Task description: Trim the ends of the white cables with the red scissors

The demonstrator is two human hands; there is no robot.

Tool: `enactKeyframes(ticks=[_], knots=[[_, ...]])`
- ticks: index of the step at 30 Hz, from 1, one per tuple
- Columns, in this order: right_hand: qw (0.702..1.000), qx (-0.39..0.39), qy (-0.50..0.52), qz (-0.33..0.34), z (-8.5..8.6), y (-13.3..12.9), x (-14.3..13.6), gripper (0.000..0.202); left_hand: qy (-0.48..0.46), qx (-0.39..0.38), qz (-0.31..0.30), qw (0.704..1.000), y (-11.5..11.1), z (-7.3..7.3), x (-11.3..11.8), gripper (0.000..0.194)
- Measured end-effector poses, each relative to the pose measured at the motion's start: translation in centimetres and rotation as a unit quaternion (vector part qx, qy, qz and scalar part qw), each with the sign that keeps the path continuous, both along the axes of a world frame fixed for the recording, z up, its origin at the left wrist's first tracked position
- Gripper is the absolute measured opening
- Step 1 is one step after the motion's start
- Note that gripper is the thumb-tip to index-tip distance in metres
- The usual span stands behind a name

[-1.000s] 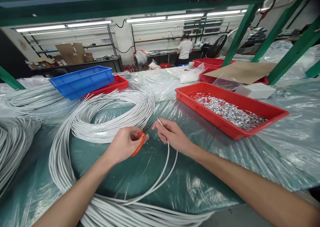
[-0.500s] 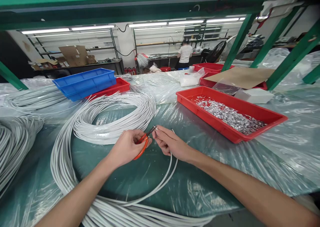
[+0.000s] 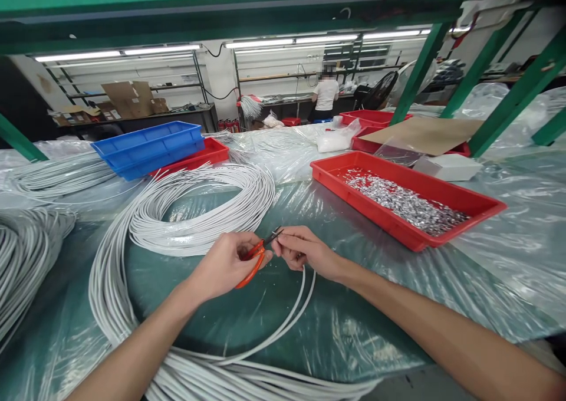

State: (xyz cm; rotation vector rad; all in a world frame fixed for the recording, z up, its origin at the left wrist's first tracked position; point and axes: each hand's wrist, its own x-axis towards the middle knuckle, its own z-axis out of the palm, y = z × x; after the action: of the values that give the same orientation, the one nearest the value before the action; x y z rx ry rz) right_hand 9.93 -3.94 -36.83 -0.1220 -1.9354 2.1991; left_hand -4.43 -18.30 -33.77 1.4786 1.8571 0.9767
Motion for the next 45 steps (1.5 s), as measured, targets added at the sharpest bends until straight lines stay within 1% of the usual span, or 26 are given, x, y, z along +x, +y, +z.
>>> enactKeyframes(ticks=[5,10,12,15,19,23,25,27,30,35,37,39,40,42,45], knots=[[0.999,-0.014,0.013,0.028,0.3,0.0,0.2,0.037,0.023,0.006,-0.014,1.0,-0.2,0.2,0.0,0.019],[0.999,-0.014,0.015,0.05,0.4,0.1,0.3,0.036,0.073,0.024,-0.021,0.997,-0.3,0.2,-0.2,0.021],[0.998,-0.015,0.017,0.056,0.4,0.2,0.3,0.035,0.072,0.028,-0.026,0.997,-0.3,0.3,-0.2,0.021],[0.998,-0.014,0.017,0.058,0.4,0.3,0.3,0.034,0.061,0.026,-0.031,0.997,-0.4,0.3,-0.1,0.022],[0.998,-0.015,0.02,0.053,0.7,0.3,0.4,0.034,0.044,0.015,-0.022,0.999,-0.5,0.4,0.0,0.022],[0.997,-0.053,0.013,0.047,0.9,0.5,0.4,0.035,0.042,0.009,-0.016,0.999,-0.4,0.4,-0.2,0.018],[0.998,-0.057,0.013,0.035,0.8,0.6,0.4,0.035,0.048,0.009,-0.014,0.999,-0.3,0.4,-0.3,0.018],[0.999,-0.028,0.023,0.017,0.6,0.7,0.2,0.035,0.051,0.008,-0.012,0.999,-0.4,0.4,-0.3,0.019],[0.998,0.039,0.05,-0.02,0.4,0.9,0.1,0.036,0.053,0.003,-0.003,0.999,-0.5,0.3,-0.3,0.022],[0.983,0.138,0.083,-0.083,0.8,0.6,0.2,0.033,0.042,0.003,0.0,0.999,-0.6,0.2,-0.3,0.03],[0.97,0.192,0.091,-0.121,1.1,0.2,0.4,0.029,0.025,-0.002,0.003,1.0,-0.6,0.3,-0.2,0.033],[0.939,0.274,0.109,-0.176,1.2,-0.3,0.5,0.024,-0.005,-0.018,0.011,1.0,-0.5,0.4,-0.1,0.032],[0.915,0.323,0.125,-0.206,1.2,-0.5,0.6,0.022,-0.025,-0.027,0.015,0.999,-0.5,0.5,0.0,0.03],[0.853,0.423,0.169,-0.254,0.9,-0.7,0.5,0.018,-0.063,-0.044,0.021,0.997,-0.4,0.6,0.4,0.028],[0.756,0.543,0.217,-0.294,0.3,-0.7,0.3,0.017,-0.102,-0.062,0.038,0.992,-0.3,0.7,0.9,0.032]])
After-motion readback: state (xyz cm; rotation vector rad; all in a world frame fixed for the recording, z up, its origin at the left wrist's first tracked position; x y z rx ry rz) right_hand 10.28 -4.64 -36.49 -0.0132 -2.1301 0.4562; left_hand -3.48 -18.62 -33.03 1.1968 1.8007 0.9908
